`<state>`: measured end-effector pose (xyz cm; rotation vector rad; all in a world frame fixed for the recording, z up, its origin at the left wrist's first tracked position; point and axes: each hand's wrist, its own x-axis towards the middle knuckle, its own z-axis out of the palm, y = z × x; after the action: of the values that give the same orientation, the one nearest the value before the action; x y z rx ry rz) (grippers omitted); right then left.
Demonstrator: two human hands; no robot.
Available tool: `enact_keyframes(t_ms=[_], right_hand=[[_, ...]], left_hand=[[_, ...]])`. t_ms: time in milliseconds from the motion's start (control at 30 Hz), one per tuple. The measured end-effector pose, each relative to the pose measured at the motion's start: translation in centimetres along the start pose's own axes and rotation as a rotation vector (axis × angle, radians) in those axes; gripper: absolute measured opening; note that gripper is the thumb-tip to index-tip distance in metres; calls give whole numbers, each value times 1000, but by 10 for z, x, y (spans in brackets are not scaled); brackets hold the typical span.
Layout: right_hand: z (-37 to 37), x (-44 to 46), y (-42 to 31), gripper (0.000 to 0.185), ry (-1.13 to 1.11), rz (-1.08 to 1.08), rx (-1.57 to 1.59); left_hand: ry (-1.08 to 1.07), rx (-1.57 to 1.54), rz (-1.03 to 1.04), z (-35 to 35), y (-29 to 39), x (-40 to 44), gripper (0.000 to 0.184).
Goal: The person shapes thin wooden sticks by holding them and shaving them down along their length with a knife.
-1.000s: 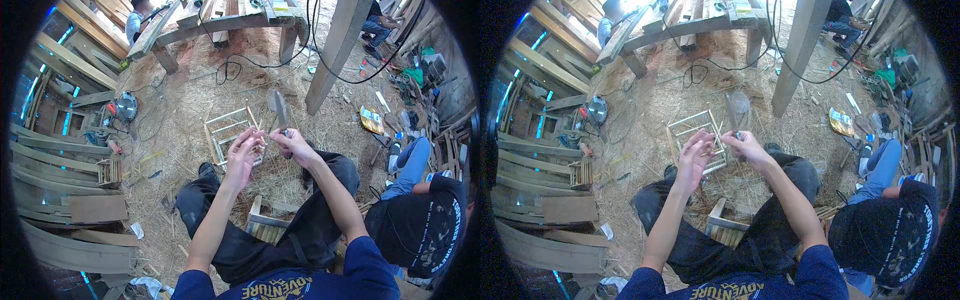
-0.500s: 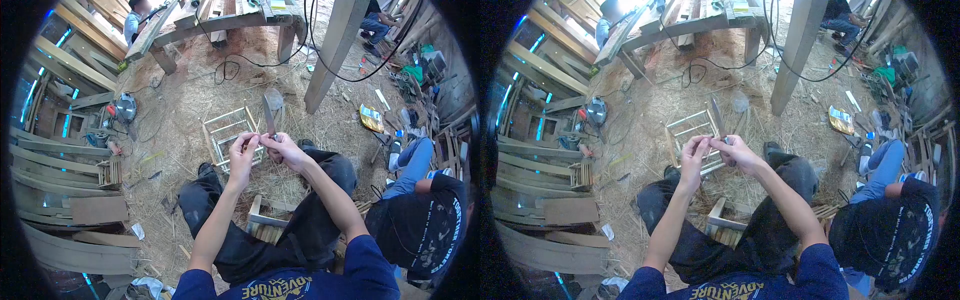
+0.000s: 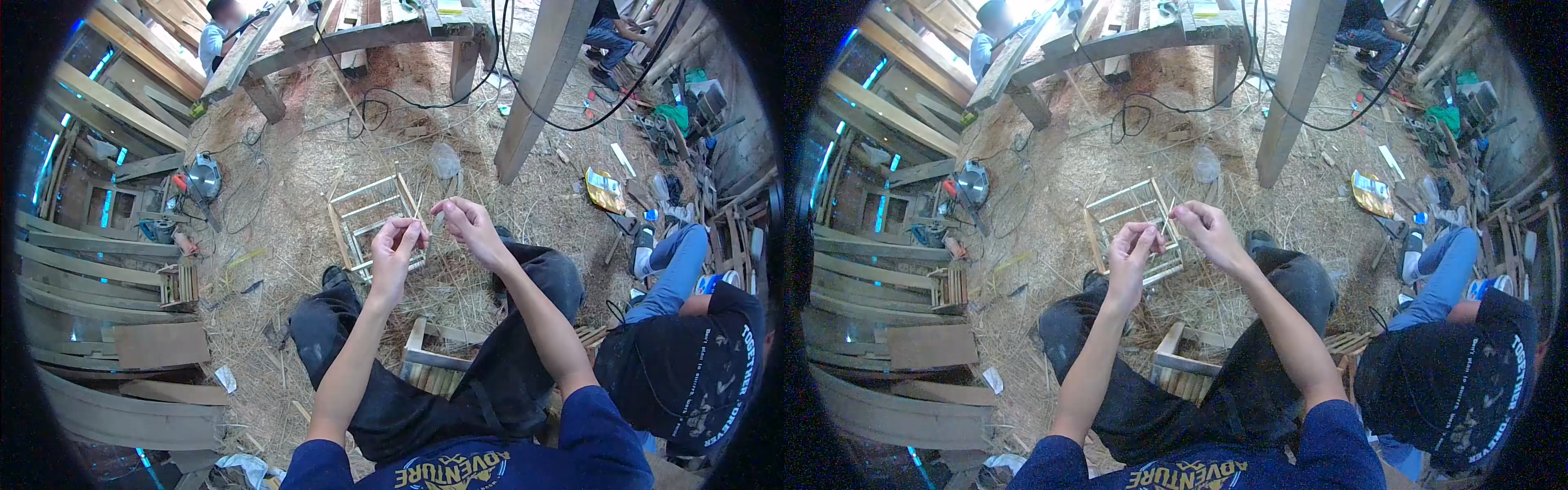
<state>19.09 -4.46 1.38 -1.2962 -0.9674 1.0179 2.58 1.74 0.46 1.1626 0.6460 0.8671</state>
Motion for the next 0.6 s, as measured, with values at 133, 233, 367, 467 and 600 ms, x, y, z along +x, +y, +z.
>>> enact_keyframes(t_ms=[133,233,367,467,600], right_hand=[[-4,-1,10,41,-6,-170,-215],[-2,-7,6,40,-2,-209,-474],[-4,-8,-4,40,-85,-283,-679],[-8,-8,-3,41,-97,-422,-754],[-9,-9,-2,41,-131,-519,-768]], left_hand=[[-59,-92,-42,-1,0,-2,14],[-87,-48,-60,-2,-2,-2,12],[-140,34,-64,-1,1,-6,7],[-170,121,-52,0,7,-10,7],[-215,280,-91,1,24,-15,14]])
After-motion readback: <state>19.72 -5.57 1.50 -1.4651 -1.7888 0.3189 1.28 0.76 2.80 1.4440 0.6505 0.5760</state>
